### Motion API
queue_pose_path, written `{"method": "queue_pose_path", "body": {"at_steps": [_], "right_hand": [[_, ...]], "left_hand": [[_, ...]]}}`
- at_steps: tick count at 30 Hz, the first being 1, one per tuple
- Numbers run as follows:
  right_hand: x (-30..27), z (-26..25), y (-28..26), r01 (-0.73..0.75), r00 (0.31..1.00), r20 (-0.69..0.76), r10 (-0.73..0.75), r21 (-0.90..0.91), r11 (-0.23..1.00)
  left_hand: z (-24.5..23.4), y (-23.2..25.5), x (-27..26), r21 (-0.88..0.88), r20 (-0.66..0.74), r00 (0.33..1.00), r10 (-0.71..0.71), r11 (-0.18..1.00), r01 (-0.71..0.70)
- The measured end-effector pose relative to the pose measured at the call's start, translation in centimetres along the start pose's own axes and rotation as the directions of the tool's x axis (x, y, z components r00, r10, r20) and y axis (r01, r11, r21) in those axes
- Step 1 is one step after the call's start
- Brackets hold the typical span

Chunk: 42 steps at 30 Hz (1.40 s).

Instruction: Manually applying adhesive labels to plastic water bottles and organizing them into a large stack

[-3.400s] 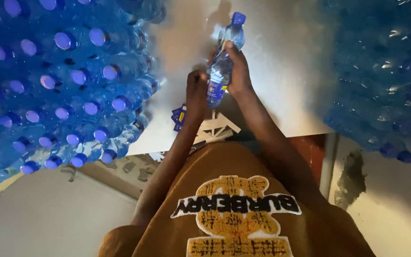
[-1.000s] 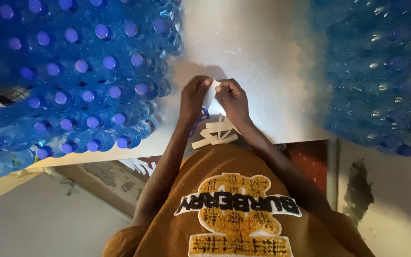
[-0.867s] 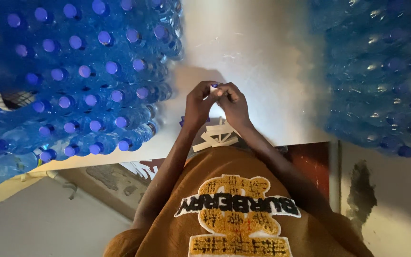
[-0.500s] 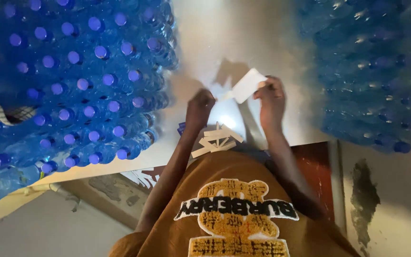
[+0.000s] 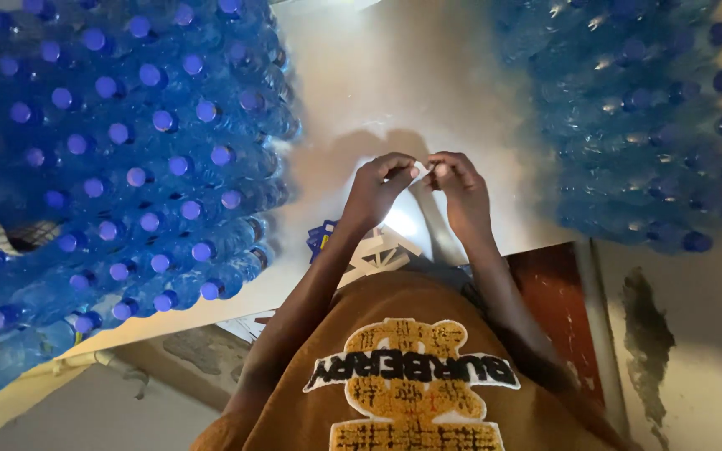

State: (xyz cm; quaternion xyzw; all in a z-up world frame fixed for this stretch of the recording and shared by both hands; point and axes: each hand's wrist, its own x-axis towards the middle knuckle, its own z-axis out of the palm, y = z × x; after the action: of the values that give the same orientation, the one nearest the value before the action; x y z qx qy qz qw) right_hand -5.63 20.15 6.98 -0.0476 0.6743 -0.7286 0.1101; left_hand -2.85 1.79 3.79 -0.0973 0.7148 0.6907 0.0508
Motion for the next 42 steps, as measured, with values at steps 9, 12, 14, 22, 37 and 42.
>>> {"method": "queue_pose_path", "body": {"at_steps": [9, 12, 14, 22, 37, 42], "right_hand": [[0.0, -2.4, 5.6, -0.022, 0.996, -0.085, 0.020, -0.019, 1.000], [-1.5, -1.1, 4.5, -0.086, 0.996, -0.030, 0.082, -0.236, 0.968], [-2.1, -1.1, 6.3, -0.075, 0.976, 0.163, 0.141, -0.355, 0.932], [1.5, 0.0, 4.4, -0.392, 0.913, 0.070, 0.401, 0.423, 0.817], [2.8, -11.1, -1.8, -0.167, 0.803, -0.569, 0.177, 0.072, 0.983], [3.1, -11.3, -0.2, -0.045, 0.845, -0.530, 0.069, 0.058, 0.997]], "left_hand": [[-2.1, 4.3, -0.6, -0.016, -0.315, 0.941, -0.122, 0.992, 0.124], [-3.7, 4.8, -0.6, -0.233, -0.492, 0.871, 0.006, 0.963, -0.138], [-3.8, 6.8, -0.7, -0.116, -0.487, 0.870, 0.079, 0.981, -0.154], [1.0, 2.6, 0.7, 0.446, -0.214, 0.866, 0.453, 0.833, -0.326], [19.0, -10.7, 30.1, 0.227, 0.161, 0.933, 0.320, 0.908, -0.351], [22.1, -8.7, 34.7, 0.537, -0.008, 0.916, 0.401, 0.775, -0.335]]}}
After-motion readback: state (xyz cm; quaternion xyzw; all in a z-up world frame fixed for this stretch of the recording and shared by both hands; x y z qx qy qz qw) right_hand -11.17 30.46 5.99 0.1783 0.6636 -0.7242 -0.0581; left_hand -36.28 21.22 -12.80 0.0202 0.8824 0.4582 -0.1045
